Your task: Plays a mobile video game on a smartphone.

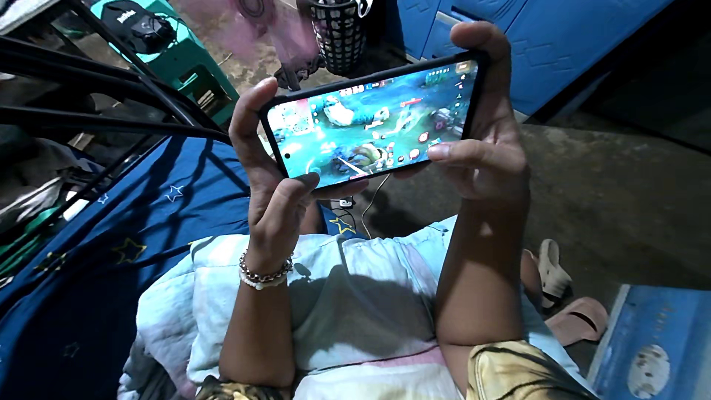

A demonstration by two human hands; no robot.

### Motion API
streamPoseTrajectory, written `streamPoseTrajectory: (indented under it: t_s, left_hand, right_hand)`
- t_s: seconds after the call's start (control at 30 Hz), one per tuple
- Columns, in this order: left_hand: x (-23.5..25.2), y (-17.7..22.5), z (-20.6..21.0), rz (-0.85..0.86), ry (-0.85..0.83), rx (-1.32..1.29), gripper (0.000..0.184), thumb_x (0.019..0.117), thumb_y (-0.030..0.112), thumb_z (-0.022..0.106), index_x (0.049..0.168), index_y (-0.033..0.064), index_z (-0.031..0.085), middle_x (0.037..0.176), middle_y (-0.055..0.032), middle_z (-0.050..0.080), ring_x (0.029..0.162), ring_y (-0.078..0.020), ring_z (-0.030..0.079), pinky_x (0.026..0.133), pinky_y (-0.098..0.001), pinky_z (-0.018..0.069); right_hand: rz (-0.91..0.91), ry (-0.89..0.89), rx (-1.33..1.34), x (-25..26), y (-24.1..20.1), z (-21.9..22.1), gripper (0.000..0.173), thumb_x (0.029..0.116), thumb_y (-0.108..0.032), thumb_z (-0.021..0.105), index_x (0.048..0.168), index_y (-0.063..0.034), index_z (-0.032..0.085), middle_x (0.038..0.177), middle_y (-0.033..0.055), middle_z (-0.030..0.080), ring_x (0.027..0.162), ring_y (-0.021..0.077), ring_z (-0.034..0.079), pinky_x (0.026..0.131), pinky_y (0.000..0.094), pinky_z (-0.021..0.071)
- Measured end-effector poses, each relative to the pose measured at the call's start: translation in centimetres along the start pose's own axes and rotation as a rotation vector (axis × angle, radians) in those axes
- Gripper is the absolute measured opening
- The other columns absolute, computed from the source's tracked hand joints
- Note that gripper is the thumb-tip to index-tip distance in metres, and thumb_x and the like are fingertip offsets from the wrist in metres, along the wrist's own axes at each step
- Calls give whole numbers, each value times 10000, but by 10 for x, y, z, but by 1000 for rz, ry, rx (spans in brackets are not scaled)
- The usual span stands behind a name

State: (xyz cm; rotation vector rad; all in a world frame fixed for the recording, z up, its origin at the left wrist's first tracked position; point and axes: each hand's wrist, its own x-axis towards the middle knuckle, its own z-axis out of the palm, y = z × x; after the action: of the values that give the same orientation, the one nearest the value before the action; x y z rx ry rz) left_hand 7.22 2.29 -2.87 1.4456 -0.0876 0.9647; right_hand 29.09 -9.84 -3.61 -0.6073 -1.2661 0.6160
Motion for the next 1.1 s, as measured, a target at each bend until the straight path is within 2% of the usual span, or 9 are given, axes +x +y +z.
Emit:
streamPoseTrajectory:
  t_s: [0.17, 0.3, 0.4, 0.47, 0.57, 0.77, 0.87, 1.0, 1.1]
  left_hand:
    - [-1, 1, -1, -31, -33, -78, 757, 903, -7, 570, 1526, 258, 229, 1428, -30, 470, 1167, -190, 631, 786, -370, 647]
    - [-2, 2, -2, -34, -43, -98, 760, 903, -21, 553, 1529, 257, 222, 1430, -44, 466, 1168, -205, 630, 788, -379, 646]
    - [-1, 2, -3, -32, -34, -86, 763, 892, -30, 548, 1525, 259, 235, 1430, -39, 467, 1161, -199, 636, 769, -376, 650]
    - [-1, 2, -4, -17, -49, -64, 757, 905, 23, 602, 1526, 256, 236, 1447, -12, 450, 1207, -169, 600, 856, -354, 624]
    - [1, 1, -2, 10, -28, -72, 762, 899, 127, 709, 1510, 233, 266, 1447, -7, 453, 1262, -170, 562, 954, -364, 586]
    - [3, 1, 0, 14, 45, -1, 812, 860, 127, 739, 1507, 233, 259, 1432, -14, 453, 1246, -188, 572, 907, -377, 612]
    - [3, 1, 0, 24, 44, 14, 829, 850, 122, 751, 1505, 234, 257, 1430, -6, 452, 1259, -186, 563, 927, -387, 606]
    - [2, 0, -1, 27, 33, 4, 828, 856, 99, 743, 1508, 239, 251, 1453, -8, 432, 1274, -197, 555, 925, -398, 607]
    - [2, 0, -1, 28, 42, 7, 843, 843, 83, 747, 1507, 235, 252, 1437, -6, 443, 1253, -193, 571, 901, -396, 618]
  right_hand:
    - [-4, 0, 6, 0, 0, -1, 775, 819, -17, 712, 1469, -143, 308, 1323, 3, 560, 1156, 152, 633, 938, 352, 603]
    - [-16, -18, -34, 0, 0, -1, 800, 833, -43, 752, 1478, -159, 293, 1339, -15, 560, 1157, 145, 639, 904, 339, 620]
    - [-27, -14, -55, 1, 1, 0, 845, 792, -5, 775, 1473, -159, 299, 1333, -12, 571, 1140, 149, 651, 866, 334, 633]
    - [-35, -16, -71, 1, 2, 0, 861, 788, -3, 797, 1472, -164, 299, 1332, -8, 567, 1133, 152, 655, 849, 333, 638]
    - [-46, -28, -61, 1, 2, 0, 832, 811, -11, 766, 1480, -140, 288, 1350, -11, 557, 1167, 141, 637, 938, 337, 608]
    - [-1, -22, 33, 1, 1, 0, 809, 795, 42, 674, 1490, -150, 305, 1345, 29, 559, 1150, 191, 647, 826, 379, 644]
    - [-33, -33, -15, 1, 0, 1, 812, 806, -11, 693, 1500, -121, 284, 1373, 4, 529, 1203, 154, 604, 954, 357, 594]
    - [-37, -23, -3, 1, 1, 1, 799, 813, 32, 665, 1501, -112, 284, 1368, 2, 537, 1193, 144, 611, 959, 347, 591]
    - [-23, -16, 10, 2, 1, 2, 798, 802, 37, 656, 1495, -129, 298, 1348, 10, 548, 1154, 160, 636, 859, 356, 632]
